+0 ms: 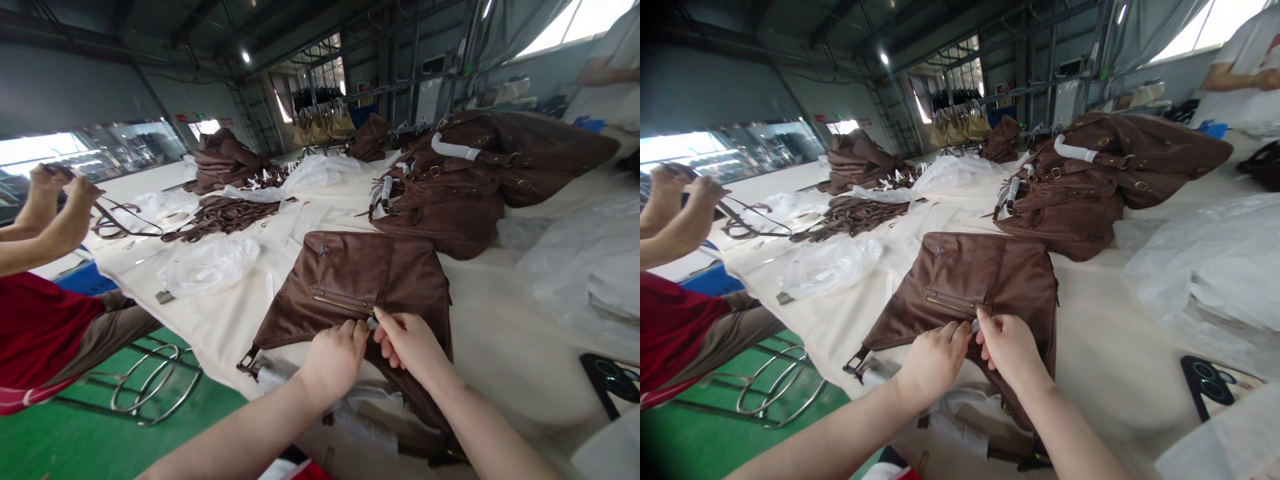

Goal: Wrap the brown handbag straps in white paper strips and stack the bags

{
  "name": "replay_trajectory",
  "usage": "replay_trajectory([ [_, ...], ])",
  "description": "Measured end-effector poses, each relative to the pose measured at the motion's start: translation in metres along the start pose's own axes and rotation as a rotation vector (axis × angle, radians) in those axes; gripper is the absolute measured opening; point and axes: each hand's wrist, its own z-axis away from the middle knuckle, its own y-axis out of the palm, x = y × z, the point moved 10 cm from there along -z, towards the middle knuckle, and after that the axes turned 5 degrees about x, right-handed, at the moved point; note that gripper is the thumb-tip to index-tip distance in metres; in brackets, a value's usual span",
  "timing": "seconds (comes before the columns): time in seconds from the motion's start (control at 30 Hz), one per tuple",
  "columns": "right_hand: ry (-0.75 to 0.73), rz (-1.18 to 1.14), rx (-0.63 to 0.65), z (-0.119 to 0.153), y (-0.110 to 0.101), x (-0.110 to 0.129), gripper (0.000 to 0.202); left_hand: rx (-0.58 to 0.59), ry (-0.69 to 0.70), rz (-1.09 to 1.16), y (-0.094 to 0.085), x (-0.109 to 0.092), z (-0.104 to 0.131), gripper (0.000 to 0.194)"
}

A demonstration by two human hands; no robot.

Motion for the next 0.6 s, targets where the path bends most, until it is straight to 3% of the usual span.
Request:
replay_trajectory([
  [0.23,-0.055,0.148,-0.019,-0.004,0.001,0.001,0.035,0.009,0.056,-0.003,0.007,-0.013,0.001,0.036],
  [0.4,-0.235,0.226,-0.127,0.003,-0.001,0.017,0.030,0.018,0.017,0.090,0.016,-0.009,-0.002,0.029],
  [0.5,-0.338,0.255,-0.192,0.013,-0.001,0.030,0.029,-0.022,-0.075,0.295,0.012,0.004,-0.005,0.023],
  [0.6,-0.330,0.212,-0.219,0.016,-0.001,0.030,0.027,-0.111,-0.128,0.658,0.004,0.018,-0.008,0.022],
])
